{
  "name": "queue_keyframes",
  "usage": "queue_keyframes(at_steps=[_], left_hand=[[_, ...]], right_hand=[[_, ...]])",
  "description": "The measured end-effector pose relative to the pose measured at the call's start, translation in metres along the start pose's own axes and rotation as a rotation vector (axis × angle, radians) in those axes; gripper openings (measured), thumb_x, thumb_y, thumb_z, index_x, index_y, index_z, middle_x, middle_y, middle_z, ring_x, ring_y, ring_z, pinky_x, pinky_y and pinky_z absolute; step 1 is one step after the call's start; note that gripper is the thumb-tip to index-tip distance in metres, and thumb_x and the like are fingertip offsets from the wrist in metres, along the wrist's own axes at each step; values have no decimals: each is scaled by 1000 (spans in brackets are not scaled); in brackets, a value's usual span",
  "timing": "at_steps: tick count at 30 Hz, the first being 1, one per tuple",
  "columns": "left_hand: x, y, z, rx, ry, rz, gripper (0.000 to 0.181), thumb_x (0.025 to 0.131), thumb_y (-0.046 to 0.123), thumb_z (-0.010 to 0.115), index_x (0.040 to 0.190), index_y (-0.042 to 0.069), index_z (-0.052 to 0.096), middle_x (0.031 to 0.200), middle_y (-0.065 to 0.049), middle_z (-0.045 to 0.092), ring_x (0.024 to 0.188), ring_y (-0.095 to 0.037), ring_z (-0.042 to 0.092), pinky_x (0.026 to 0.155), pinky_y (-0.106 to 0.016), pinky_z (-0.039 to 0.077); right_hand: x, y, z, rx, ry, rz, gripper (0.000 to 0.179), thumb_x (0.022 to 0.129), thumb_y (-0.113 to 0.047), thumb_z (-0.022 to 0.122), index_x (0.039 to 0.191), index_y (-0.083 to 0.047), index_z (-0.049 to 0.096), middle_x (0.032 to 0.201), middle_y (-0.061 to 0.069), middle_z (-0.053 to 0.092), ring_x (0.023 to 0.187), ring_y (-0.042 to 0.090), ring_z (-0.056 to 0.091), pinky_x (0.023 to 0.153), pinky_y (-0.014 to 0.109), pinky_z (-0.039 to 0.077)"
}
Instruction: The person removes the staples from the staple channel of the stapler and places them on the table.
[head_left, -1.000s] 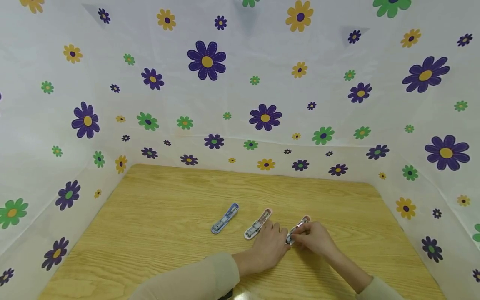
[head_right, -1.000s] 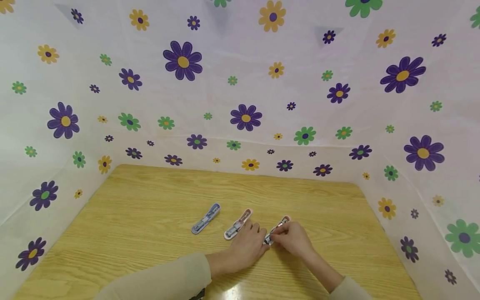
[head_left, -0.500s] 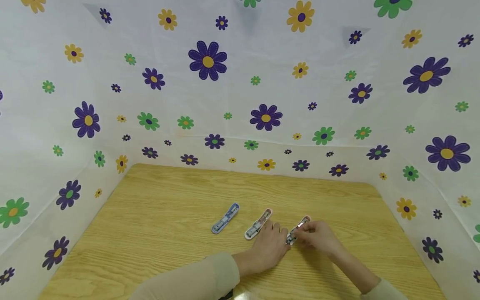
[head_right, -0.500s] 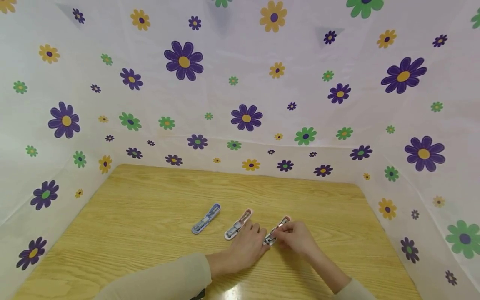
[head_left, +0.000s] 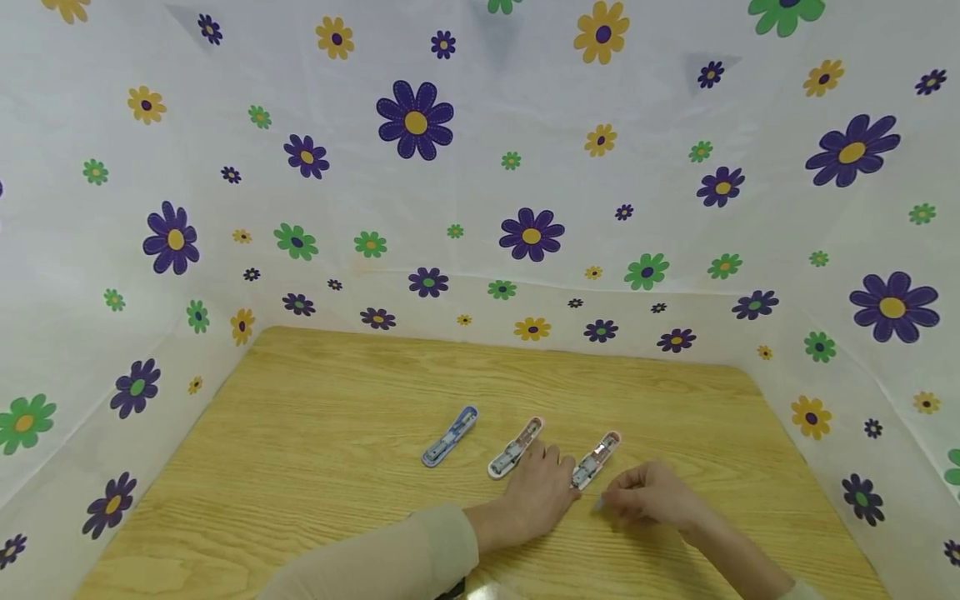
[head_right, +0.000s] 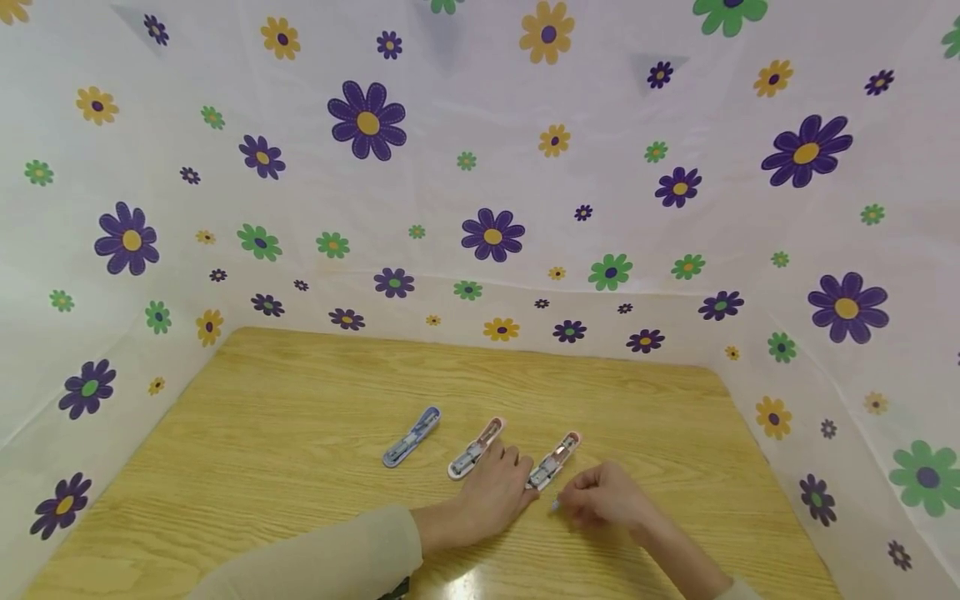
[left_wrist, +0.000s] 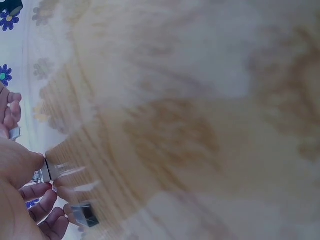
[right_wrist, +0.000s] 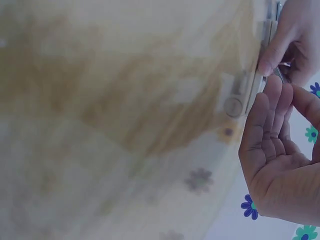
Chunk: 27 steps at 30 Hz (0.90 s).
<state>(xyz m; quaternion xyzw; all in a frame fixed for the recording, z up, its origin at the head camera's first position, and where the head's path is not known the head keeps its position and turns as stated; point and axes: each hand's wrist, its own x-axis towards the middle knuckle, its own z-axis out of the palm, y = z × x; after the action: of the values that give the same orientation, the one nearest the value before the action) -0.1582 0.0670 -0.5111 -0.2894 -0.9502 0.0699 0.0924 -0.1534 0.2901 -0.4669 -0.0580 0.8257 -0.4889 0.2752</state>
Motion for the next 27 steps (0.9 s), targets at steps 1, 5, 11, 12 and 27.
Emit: queue_keyframes(at_steps=[1, 5, 11, 12, 27], left_hand=[[0, 0, 0, 3, 3, 2, 42, 103, 61, 57, 107, 21, 65, 97, 4, 65, 92, -13, 58, 93, -29, 51], [1, 0, 1, 24, 2, 11, 43, 103, 62, 55, 108, 21, 65, 96, 5, 65, 90, -12, 57, 93, -29, 50], [1, 0, 0, 24, -1, 13, 43, 103, 62, 55, 107, 21, 65, 97, 4, 65, 92, -13, 59, 96, -30, 50], [1, 0, 0, 18, 0, 11, 43, 103, 62, 55, 107, 20, 65, 97, 4, 66, 92, -13, 59, 96, -30, 50], [-3, -1, 7, -95, 27, -34, 43, 102, 60, 59, 108, 18, 63, 99, 3, 64, 101, -16, 58, 101, -30, 51]], right_hand=[[0, 2, 1, 9, -18, -5, 29, 101, -21, 71, 104, 8, 73, 80, -5, 74, 72, 9, 72, 64, 22, 58], [0, 9, 8, 31, -59, -12, 29, 102, -19, 70, 105, 10, 72, 82, -4, 75, 71, 9, 71, 64, 23, 59], [-1, 14, 15, 29, -69, -7, 28, 101, -18, 69, 102, 10, 72, 76, -3, 73, 64, 7, 69, 58, 19, 55], [-2, 13, 17, 26, -66, -7, 27, 101, -18, 70, 101, 10, 72, 75, -3, 72, 63, 7, 68, 57, 19, 54], [2, 14, 19, -33, -7, 7, 21, 99, -18, 73, 98, 3, 70, 74, 0, 68, 60, 9, 67, 55, 21, 54]])
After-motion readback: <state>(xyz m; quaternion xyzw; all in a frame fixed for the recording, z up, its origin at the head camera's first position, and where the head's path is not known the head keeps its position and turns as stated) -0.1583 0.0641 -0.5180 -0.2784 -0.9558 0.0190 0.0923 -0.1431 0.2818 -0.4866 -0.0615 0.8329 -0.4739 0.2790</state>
